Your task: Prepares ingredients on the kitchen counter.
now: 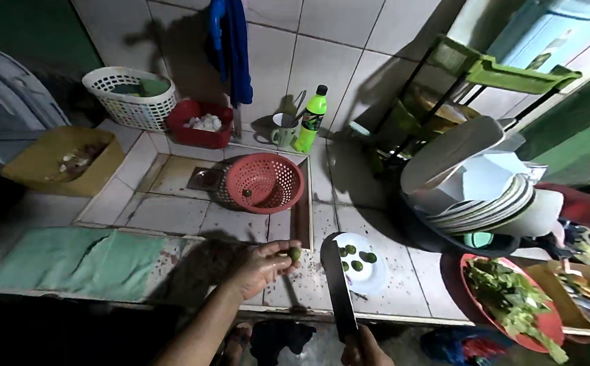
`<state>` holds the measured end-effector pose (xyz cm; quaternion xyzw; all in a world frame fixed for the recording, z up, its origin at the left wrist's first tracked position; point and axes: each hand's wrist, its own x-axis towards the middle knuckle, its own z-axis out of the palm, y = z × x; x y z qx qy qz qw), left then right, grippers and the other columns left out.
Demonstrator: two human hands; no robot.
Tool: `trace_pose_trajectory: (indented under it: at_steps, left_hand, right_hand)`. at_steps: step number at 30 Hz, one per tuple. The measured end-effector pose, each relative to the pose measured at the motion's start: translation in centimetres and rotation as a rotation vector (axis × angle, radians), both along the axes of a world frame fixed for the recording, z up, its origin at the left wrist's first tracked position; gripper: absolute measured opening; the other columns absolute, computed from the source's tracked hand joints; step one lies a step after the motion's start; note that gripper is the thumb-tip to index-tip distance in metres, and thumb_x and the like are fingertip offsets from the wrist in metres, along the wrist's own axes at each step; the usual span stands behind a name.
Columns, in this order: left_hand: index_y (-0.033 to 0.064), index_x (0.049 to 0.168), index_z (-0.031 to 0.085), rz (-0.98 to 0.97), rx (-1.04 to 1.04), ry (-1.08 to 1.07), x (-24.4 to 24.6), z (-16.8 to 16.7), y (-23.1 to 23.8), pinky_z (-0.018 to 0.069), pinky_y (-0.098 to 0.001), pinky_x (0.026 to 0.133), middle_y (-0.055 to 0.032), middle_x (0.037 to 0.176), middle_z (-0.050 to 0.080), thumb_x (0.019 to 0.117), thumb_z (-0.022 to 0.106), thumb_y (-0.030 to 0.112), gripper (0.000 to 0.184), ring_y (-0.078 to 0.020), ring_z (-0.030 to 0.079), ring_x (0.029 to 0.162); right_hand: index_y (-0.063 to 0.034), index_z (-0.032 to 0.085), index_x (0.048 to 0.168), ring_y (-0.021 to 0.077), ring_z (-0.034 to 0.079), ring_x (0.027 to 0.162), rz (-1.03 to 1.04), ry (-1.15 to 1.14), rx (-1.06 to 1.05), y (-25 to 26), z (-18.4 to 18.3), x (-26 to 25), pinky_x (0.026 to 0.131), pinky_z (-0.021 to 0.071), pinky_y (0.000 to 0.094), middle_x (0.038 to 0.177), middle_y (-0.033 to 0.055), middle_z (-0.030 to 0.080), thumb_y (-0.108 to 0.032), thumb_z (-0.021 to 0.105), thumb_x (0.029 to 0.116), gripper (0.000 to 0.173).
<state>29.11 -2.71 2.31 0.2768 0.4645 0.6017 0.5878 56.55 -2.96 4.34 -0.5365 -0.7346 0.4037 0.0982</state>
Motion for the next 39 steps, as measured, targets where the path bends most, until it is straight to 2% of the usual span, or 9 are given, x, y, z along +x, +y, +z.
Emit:
trace_pose_trajectory:
  at_steps: [2,3,5,9,15,24,30,35,39]
  left_hand:
    - [0.0046,0.13,0.066,0.015,-0.135,0.44,1.7,-0.8,0.1,0.0583,-0.0316,0.083,-0.0098,0.117,0.07,0.0976,0.063,0.0,0.033,-0.0154,0.07,0.09]
    - [0.006,0.131,0.065,-0.009,-0.182,0.617,2.4,-1.5,0.2,0.0581,-0.0344,0.09,-0.0102,0.122,0.069,0.0984,0.065,0.005,0.033,-0.0167,0.07,0.098]
    - [0.0032,0.131,0.065,-0.016,-0.181,0.829,3.6,-3.6,0.3,0.0536,-0.041,0.099,-0.0154,0.124,0.067,0.099,0.064,0.009,0.032,-0.0234,0.067,0.109]
    - [0.0034,0.12,0.069,-0.045,-0.22,1.097,4.8,-4.8,0.0,0.0518,-0.0431,0.1,-0.0141,0.114,0.07,0.0999,0.063,0.015,0.024,-0.0257,0.066,0.11]
    - [0.0014,0.116,0.07,-0.008,-0.206,1.131,4.9,-4.8,-0.2,0.0514,-0.0413,0.102,-0.015,0.123,0.066,0.1005,0.064,0.016,0.022,-0.0261,0.064,0.115]
    - [0.0029,0.12,0.067,-0.098,-0.303,1.195,4.8,-4.2,0.2,0.0502,-0.0439,0.103,-0.0148,0.123,0.065,0.1013,0.062,0.017,0.024,-0.0283,0.063,0.117]
    - [0.0007,0.124,0.067,-0.098,-0.253,1.187,4.5,-4.5,0.1,0.0494,-0.0466,0.104,-0.0177,0.124,0.066,0.1,0.061,0.01,0.026,-0.0317,0.063,0.118]
    - [0.0013,0.117,0.068,-0.115,-0.226,1.193,4.1,-4.7,0.2,0.0515,-0.0433,0.101,-0.0153,0.12,0.066,0.1006,0.061,0.013,0.021,-0.028,0.065,0.113]
    - [0.002,0.118,0.068,-0.126,-0.258,1.175,4.1,-4.7,0.2,0.051,-0.0426,0.102,-0.0139,0.123,0.066,0.1023,0.059,0.013,0.021,-0.027,0.064,0.115]
  right_hand:
    - [0.006,0.06,0.121,0.0291,0.067,0.066,0.017,-0.06,-0.03,-0.1,0.1,-0.4,0.063,0.0563,0.0499,0.079,0.015,0.067,-0.015,0.047,0.1064,0.029]
    - [0.004,0.06,0.123,0.0312,0.068,0.069,0.024,-0.112,-0.055,-0.1,0.3,-0.7,0.067,0.0564,0.0521,0.08,0.0157,0.068,-0.016,0.046,0.1068,0.029]
    - [0.001,0.06,0.131,0.0377,0.071,0.08,0.036,-0.212,-0.105,-0.4,0.6,-1.5,0.076,0.0562,0.0587,0.087,0.0197,0.071,-0.019,0.046,0.1078,0.034]
    - [-0.0036,0.059,0.133,0.0409,0.072,0.088,0.08,-0.341,-0.139,-1.1,1.0,-2.5,0.08,0.0553,0.0607,0.093,0.0219,0.071,-0.022,0.044,0.1086,0.034]
    - [-0.0064,0.055,0.14,0.0426,0.072,0.096,0.122,-0.464,-0.175,-1.5,1.4,-3.1,0.084,0.055,0.0607,0.103,0.0227,0.072,-0.024,0.041,0.1103,0.037]
    - [-0.0085,0.054,0.141,0.042,0.072,0.099,0.144,-0.534,-0.218,-1.5,1.3,-3.5,0.085,0.0553,0.0595,0.104,0.0219,0.073,-0.025,0.04,0.1106,0.037]
    - [-0.0085,0.044,0.149,0.042,0.07,0.108,0.189,-0.685,-0.282,-1.1,2.2,-5.3,0.091,0.0551,0.0576,0.116,0.0229,0.07,-0.019,0.038,0.1107,0.04]
    - [-0.0079,0.041,0.151,0.0394,0.069,0.112,0.205,-0.682,-0.271,0.3,2.0,-7.3,0.094,0.0547,0.0554,0.123,0.022,0.068,-0.02,0.036,0.1116,0.042]
    - [-0.0083,0.044,0.146,0.0361,0.069,0.111,0.23,-0.683,-0.236,2.1,1.7,-9.9,0.094,0.0552,0.0521,0.119,0.0198,0.069,-0.019,0.037,0.1111,0.037]
